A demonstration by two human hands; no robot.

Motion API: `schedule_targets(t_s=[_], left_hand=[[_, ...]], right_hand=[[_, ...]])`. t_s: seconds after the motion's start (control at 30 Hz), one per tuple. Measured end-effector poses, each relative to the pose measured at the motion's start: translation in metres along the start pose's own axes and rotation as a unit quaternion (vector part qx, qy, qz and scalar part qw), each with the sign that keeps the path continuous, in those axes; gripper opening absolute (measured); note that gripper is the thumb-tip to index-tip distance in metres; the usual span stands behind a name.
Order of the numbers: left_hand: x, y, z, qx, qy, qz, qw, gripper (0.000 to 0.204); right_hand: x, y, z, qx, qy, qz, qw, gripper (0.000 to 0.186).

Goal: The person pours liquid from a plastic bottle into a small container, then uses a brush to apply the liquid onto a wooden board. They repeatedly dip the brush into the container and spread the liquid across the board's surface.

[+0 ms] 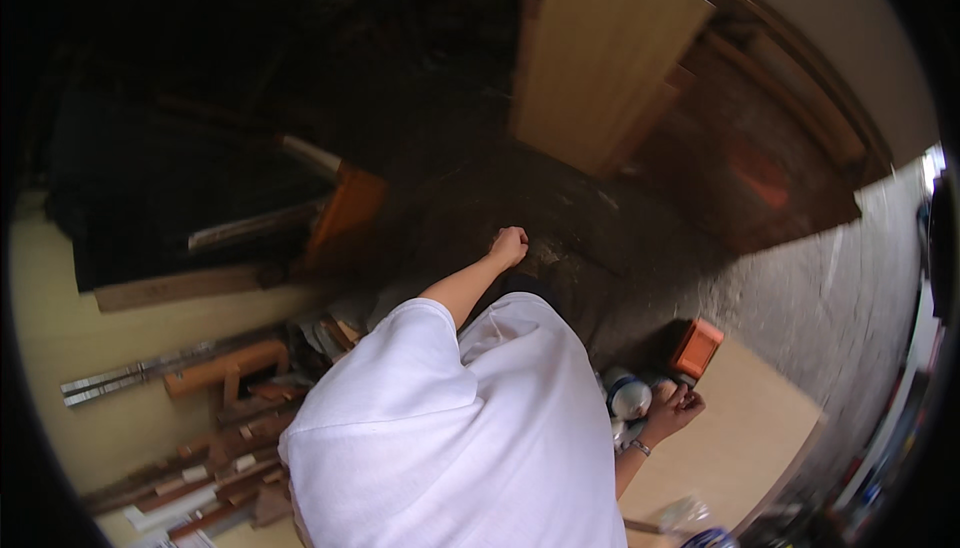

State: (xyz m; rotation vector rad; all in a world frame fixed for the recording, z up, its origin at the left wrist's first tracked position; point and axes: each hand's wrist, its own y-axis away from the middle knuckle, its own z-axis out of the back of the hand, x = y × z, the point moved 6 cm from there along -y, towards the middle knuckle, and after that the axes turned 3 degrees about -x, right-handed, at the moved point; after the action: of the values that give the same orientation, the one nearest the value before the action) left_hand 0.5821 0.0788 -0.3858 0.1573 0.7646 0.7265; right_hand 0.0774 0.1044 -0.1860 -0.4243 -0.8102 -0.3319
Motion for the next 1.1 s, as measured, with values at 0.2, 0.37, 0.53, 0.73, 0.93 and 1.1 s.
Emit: schedule_targets(t_s=[0.2,0.37,0.53,0.73,0.93,1.1], left_hand=[[0.088,-0.02,0.077,-0.048,-0.077,0.033,0.995,0.021],[0.193,-0.002,0.112,-0.028,0.125,0.257,0.958,0.021],[0.264,0.046,0.1,-0.043,0.139,0.331,0.932,0.041],[0.282,0.083,0.048,-0.003,0.234,0.374,0.898,0.032],[0.217,0.048,0.084,-0.147,0.398,0.493,0.759,0.034],[0.193,-0.002,0.155,-0.284,0.431,0.494,0.699,0.034]], right_hand=[[0.07,-0.051,-0.113,0.13,0.051,0.08,0.987,0.026],[0.154,-0.047,-0.247,0.281,-0.041,0.178,0.942,0.022],[0.247,-0.045,-0.37,0.46,-0.064,0.163,0.871,0.021],[0.339,-0.031,-0.522,0.566,-0.144,0.166,0.795,0.01],[0.49,-0.001,-0.648,0.632,-0.067,0.412,0.653,0.015],[0.614,0.051,-0.732,0.631,-0.113,0.483,0.597,0.02]])
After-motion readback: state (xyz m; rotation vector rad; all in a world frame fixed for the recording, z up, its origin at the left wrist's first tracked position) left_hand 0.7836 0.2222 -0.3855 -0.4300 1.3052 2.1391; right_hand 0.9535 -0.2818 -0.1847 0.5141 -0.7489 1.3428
